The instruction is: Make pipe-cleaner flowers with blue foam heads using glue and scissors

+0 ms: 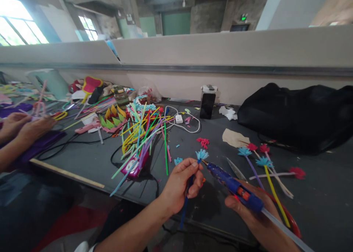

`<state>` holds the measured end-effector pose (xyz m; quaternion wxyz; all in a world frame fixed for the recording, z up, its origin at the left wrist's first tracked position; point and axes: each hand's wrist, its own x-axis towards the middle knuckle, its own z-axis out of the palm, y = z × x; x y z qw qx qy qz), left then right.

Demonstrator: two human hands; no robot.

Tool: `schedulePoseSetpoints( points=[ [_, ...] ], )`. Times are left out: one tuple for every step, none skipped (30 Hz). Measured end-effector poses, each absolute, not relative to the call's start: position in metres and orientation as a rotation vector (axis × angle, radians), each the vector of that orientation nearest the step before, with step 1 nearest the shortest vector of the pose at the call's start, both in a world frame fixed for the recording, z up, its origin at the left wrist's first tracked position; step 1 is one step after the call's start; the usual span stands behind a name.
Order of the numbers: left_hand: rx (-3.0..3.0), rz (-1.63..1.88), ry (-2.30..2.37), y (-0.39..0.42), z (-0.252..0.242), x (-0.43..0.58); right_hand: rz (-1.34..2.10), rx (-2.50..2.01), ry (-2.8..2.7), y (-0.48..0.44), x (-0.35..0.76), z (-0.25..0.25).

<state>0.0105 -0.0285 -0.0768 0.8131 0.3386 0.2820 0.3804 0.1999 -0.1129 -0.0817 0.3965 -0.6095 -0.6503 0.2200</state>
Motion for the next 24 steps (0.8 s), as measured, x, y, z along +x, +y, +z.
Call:
schedulePoseSetpoints(
  points=[
    [0.720, 0.811, 0.601, -0.0284, -0.0768, 0.0104, 0.558, -1.547, -1.655, -0.1130, 0.1999, -0.0815],
    [0.717, 0.808, 0.599, -0.0283, -0.0769, 0.0103, 0.558, -1.550, -1.661, -0.1131, 0.1997, -0.0809],
    [0.714, 0.803, 0.599, -0.0281, -0.0770, 0.0101, 0.554, -1.555, -1.661, -0.1131, 0.1994, -0.0799],
    [0.711, 0.796, 0.598, -0.0280, -0.0772, 0.0100, 0.548, -1.558, -1.661, -0.1131, 0.1990, -0.0787],
    [0.706, 0.789, 0.597, -0.0279, -0.0774, 0.0098, 0.544, -1.561, -1.661, -0.1131, 0.1986, -0.0774],
    [0.701, 0.782, 0.593, -0.0278, -0.0776, 0.0097, 0.537, -1.564, -1.657, -0.1133, 0.1982, -0.0763],
    [0.694, 0.778, 0.587, -0.0277, -0.0778, 0.0096, 0.531, -1.566, -1.655, -0.1134, 0.1979, -0.0753],
    [0.688, 0.775, 0.580, -0.0276, -0.0779, 0.0096, 0.529, -1.566, -1.656, -0.1136, 0.1977, -0.0746],
    [0.680, 0.772, 0.570, -0.0274, -0.0780, 0.0096, 0.528, -1.565, -1.658, -0.1138, 0.1976, -0.0741],
    [0.673, 0.773, 0.558, -0.0272, -0.0780, 0.0097, 0.531, -1.565, -1.658, -0.1139, 0.1976, -0.0738],
    [0.666, 0.774, 0.547, -0.0269, -0.0780, 0.0097, 0.533, -1.566, -1.658, -0.1138, 0.1976, -0.0736],
    [0.660, 0.774, 0.537, -0.0265, -0.0780, 0.0097, 0.532, -1.567, -1.659, -0.1136, 0.1975, -0.0735],
    [0.654, 0.772, 0.527, -0.0261, -0.0780, 0.0097, 0.531, -1.568, -1.661, -0.1131, 0.1974, -0.0734],
    [0.648, 0.768, 0.516, -0.0257, -0.0781, 0.0095, 0.525, -1.568, -1.660, -0.1125, 0.1972, -0.0735],
    [0.640, 0.762, 0.506, -0.0252, -0.0783, 0.0093, 0.519, -1.569, -1.656, -0.1119, 0.1971, -0.0738],
    [0.632, 0.756, 0.497, -0.0248, -0.0786, 0.0091, 0.513, -1.569, -1.648, -0.1112, 0.1969, -0.0743],
    [0.624, 0.752, 0.489, -0.0245, -0.0789, 0.0088, 0.514, -1.569, -1.639, -0.1106, 0.1968, -0.0750],
    [0.615, 0.751, 0.484, -0.0242, -0.0793, 0.0085, 0.517, -1.568, -1.626, -0.1101, 0.1968, -0.0758],
    [0.605, 0.753, 0.482, -0.0239, -0.0797, 0.0082, 0.525, -1.565, -1.612, -0.1099, 0.1969, -0.0766],
    [0.594, 0.755, 0.482, -0.0237, -0.0801, 0.0079, 0.536, -1.559, -1.600, -0.1099, 0.1971, -0.0770],
    [0.584, 0.756, 0.484, -0.0236, -0.0805, 0.0075, 0.557, -1.544, -1.599, -0.1100, 0.1974, -0.0770],
    [0.574, 0.756, 0.486, -0.0233, -0.0808, 0.0071, 0.581, -1.526, -1.605, -0.1102, 0.1976, -0.0763],
    [0.565, 0.753, 0.490, -0.0231, -0.0811, 0.0066, 0.611, -1.506, -1.619, -0.1105, 0.1978, -0.0751],
    [0.559, 0.751, 0.492, -0.0227, -0.0813, 0.0061, 0.631, -1.476, -1.639, -0.1108, 0.1978, -0.0734]
  ],
)
